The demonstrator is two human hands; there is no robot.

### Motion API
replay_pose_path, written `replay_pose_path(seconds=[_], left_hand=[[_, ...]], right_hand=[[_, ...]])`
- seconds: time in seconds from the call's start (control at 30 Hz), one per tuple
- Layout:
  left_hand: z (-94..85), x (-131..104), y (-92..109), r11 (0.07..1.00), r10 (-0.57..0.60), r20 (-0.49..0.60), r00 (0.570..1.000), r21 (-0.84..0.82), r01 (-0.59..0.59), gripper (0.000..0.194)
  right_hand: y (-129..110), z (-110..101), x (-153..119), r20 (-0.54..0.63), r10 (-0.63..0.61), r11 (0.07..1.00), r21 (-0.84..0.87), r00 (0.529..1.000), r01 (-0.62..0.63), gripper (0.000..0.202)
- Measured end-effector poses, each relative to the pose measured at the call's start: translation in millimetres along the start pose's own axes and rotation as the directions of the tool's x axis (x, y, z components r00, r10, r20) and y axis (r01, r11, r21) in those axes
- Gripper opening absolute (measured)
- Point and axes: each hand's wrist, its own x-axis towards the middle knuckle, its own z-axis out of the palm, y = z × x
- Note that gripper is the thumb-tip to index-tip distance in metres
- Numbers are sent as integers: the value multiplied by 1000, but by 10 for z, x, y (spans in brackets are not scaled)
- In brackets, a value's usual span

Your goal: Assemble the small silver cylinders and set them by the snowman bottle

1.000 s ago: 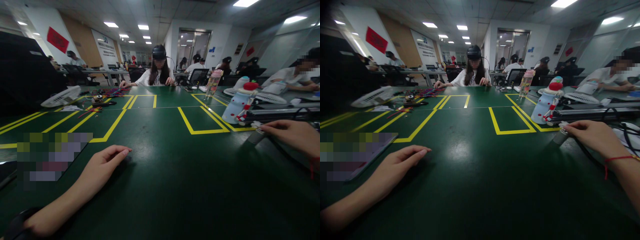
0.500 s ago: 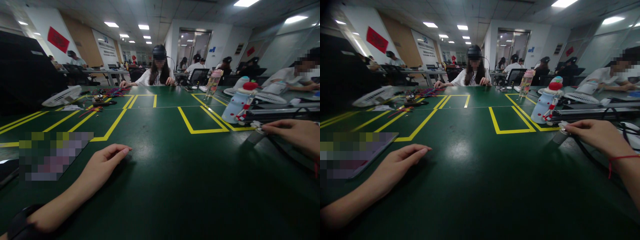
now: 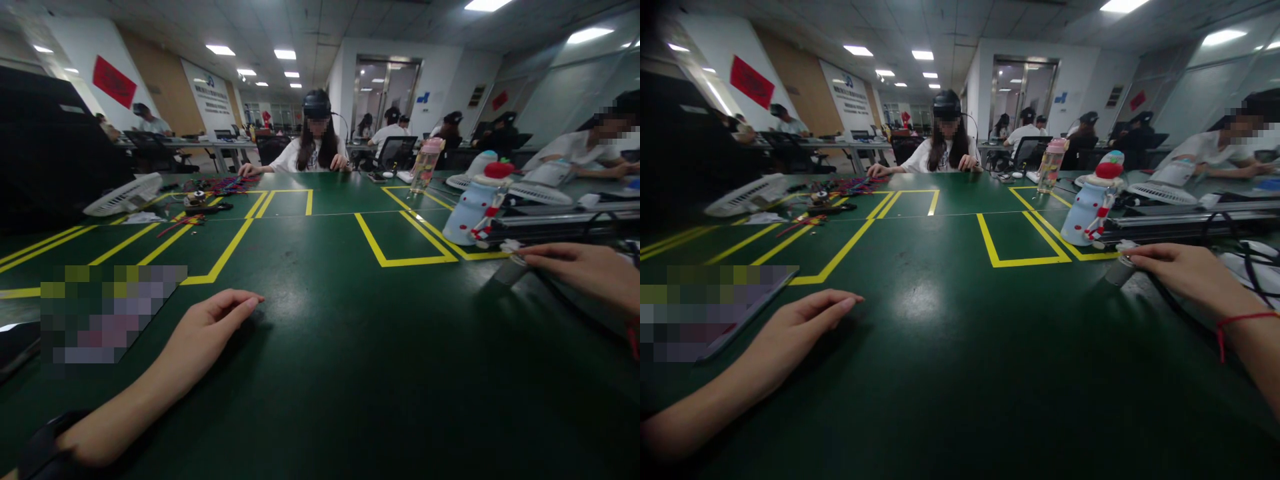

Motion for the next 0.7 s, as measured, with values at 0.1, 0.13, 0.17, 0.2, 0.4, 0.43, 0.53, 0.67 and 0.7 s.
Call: replay_pose_path(seconds=[0.1, 0.13, 0.17, 0.2, 0.4, 0.43, 0.53, 0.67, 0.7], left_hand=[[1, 0, 3, 1000, 1, 3, 1000, 2, -1, 37], [2, 0, 5, 1000, 1, 3, 1000, 6, -1, 38], [5, 1, 8, 1000, 1, 0, 1000, 13, -1, 38], [10, 2, 12, 1000, 2, -4, 1000, 20, -2, 38], [28, -6, 48, 999, 10, -15, 1000, 36, -9, 37], [26, -10, 51, 999, 11, -15, 1000, 36, -10, 37], [12, -18, 47, 999, 10, -15, 1000, 37, -9, 37], [-7, -8, 32, 998, 5, -5, 1000, 68, -5, 36], [-3, -6, 37, 996, 14, -4, 1000, 84, -13, 35]], right_hand=[[19, 141, -192, 50, 61, 992, 106, 997, -66, 56], [14, 191, -252, 30, 53, 990, 130, 998, -56, 66], [3, 239, -303, 4, 30, 991, 131, 1000, -30, 72], [-20, 280, -345, -29, -8, 994, 111, 1000, 11, 73], [-722, 389, -783, -90, -390, 893, 205, 916, 400, 51], [-943, 397, -929, -58, -473, 831, 302, 879, 467, 48], [-1619, 418, -1381, 5, -698, 580, 590, 716, 561, 45], [-2165, 442, -1688, 28, -829, 384, 755, 558, 532, 41], [-2214, 449, -1702, 38, -843, 367, 770, 536, 522, 40]])
